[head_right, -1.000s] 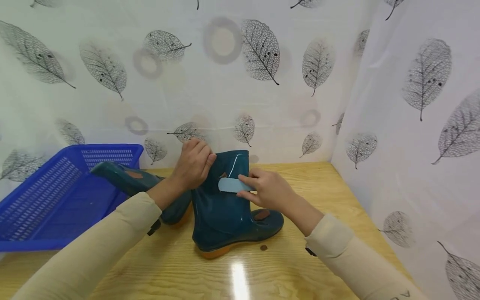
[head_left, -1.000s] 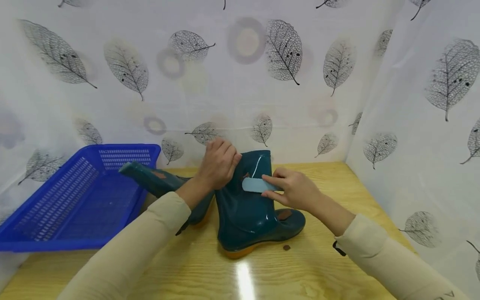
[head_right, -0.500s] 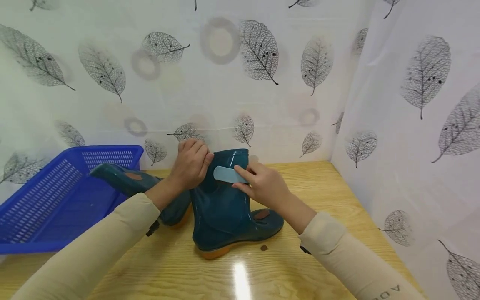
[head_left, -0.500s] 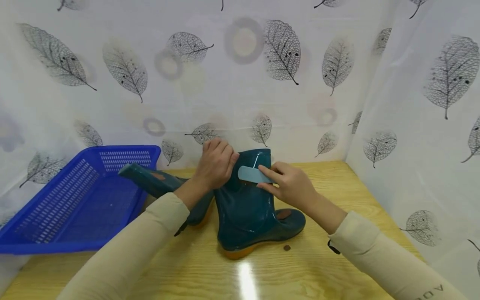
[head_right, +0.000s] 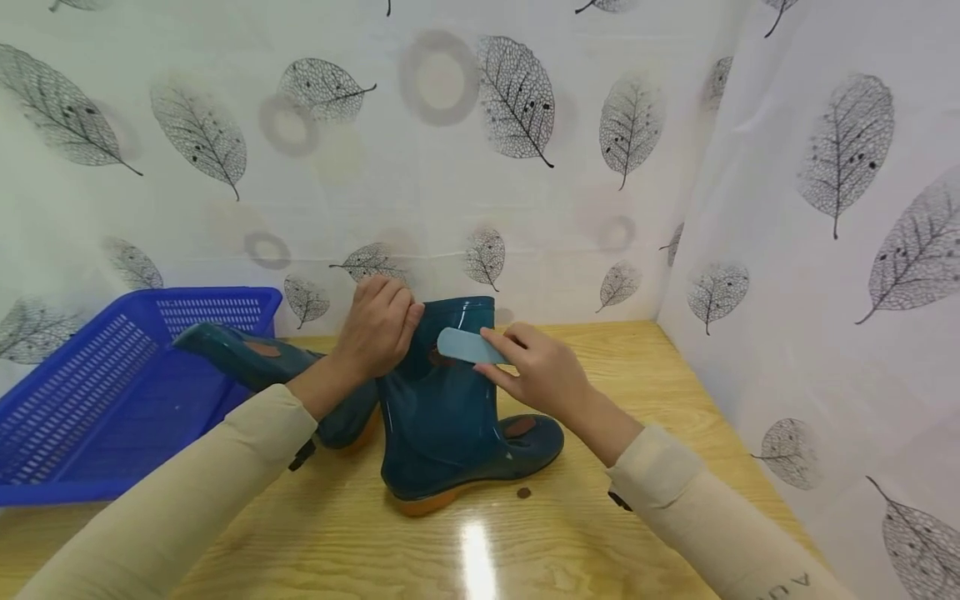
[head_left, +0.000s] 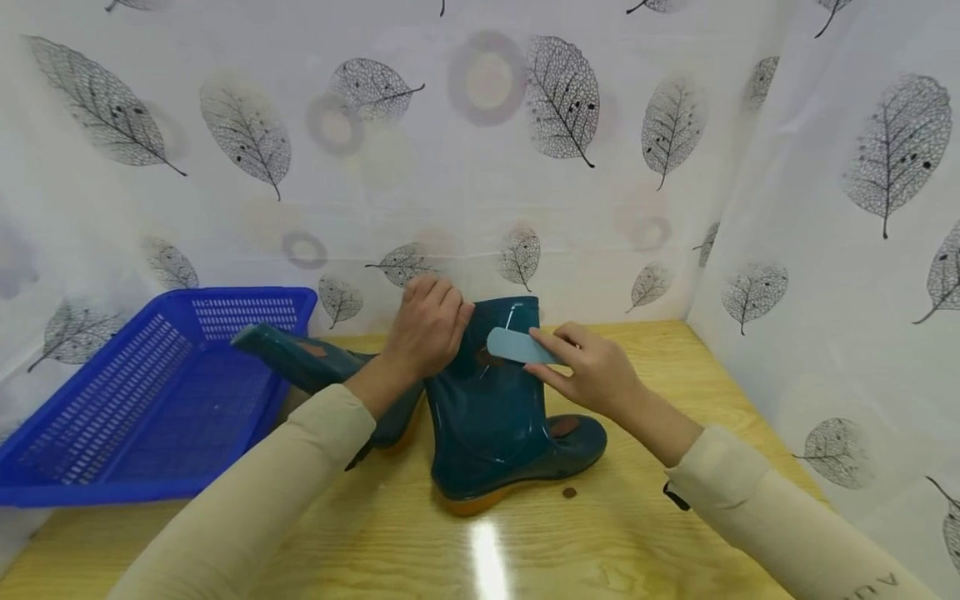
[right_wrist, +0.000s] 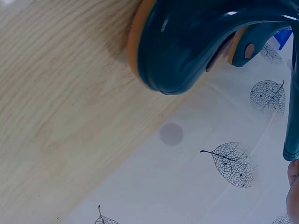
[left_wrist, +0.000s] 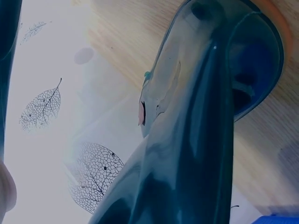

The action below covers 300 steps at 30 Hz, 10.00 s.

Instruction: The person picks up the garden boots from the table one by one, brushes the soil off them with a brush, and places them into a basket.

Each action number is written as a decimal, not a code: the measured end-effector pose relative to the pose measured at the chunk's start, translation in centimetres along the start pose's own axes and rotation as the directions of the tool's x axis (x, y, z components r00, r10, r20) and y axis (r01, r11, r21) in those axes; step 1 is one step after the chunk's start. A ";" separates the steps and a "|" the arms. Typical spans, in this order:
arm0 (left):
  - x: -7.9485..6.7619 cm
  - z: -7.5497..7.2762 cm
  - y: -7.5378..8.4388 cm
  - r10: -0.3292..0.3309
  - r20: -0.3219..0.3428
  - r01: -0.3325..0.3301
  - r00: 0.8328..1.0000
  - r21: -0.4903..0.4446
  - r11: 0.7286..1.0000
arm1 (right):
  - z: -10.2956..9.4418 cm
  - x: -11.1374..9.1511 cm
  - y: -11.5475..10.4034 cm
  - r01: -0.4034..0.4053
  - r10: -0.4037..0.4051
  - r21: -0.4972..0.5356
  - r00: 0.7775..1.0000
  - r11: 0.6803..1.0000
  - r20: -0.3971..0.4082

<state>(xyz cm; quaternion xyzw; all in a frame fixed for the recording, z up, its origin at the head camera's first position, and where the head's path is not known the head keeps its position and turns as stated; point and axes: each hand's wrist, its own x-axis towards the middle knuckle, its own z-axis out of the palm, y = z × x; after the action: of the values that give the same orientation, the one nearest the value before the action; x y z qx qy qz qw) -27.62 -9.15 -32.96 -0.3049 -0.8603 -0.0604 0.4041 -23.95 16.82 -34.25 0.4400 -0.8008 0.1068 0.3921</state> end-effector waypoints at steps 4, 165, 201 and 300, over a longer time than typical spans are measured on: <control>-0.1 -0.1 -0.1 0.009 -0.003 -0.009 1.000 0.016 1.000 | 0.2 1.0 -0.4 -0.051 0.051 -0.043 0.999 0.998 -0.008; -0.3 -0.2 -0.2 -0.032 -0.040 0.031 0.999 -0.044 0.999 | -2.8 -0.3 -0.5 0.087 -0.055 -0.161 0.979 0.983 0.195; -0.3 -0.4 -0.2 -0.010 -0.059 0.009 0.998 -0.024 1.000 | -0.5 0.1 -2.4 0.200 -0.194 -0.040 0.973 0.979 0.123; -0.6 -0.5 -0.2 -0.009 -0.073 0.008 0.997 -0.019 1.000 | -0.4 1.6 -4.9 0.166 -0.170 0.042 0.970 0.985 0.173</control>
<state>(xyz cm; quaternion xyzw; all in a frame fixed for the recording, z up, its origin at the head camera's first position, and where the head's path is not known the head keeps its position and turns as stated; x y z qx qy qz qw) -27.12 -9.72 -33.06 -0.3026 -0.8456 -0.0811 0.4322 -20.38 13.17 -33.69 0.5192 -0.7906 0.0448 0.3215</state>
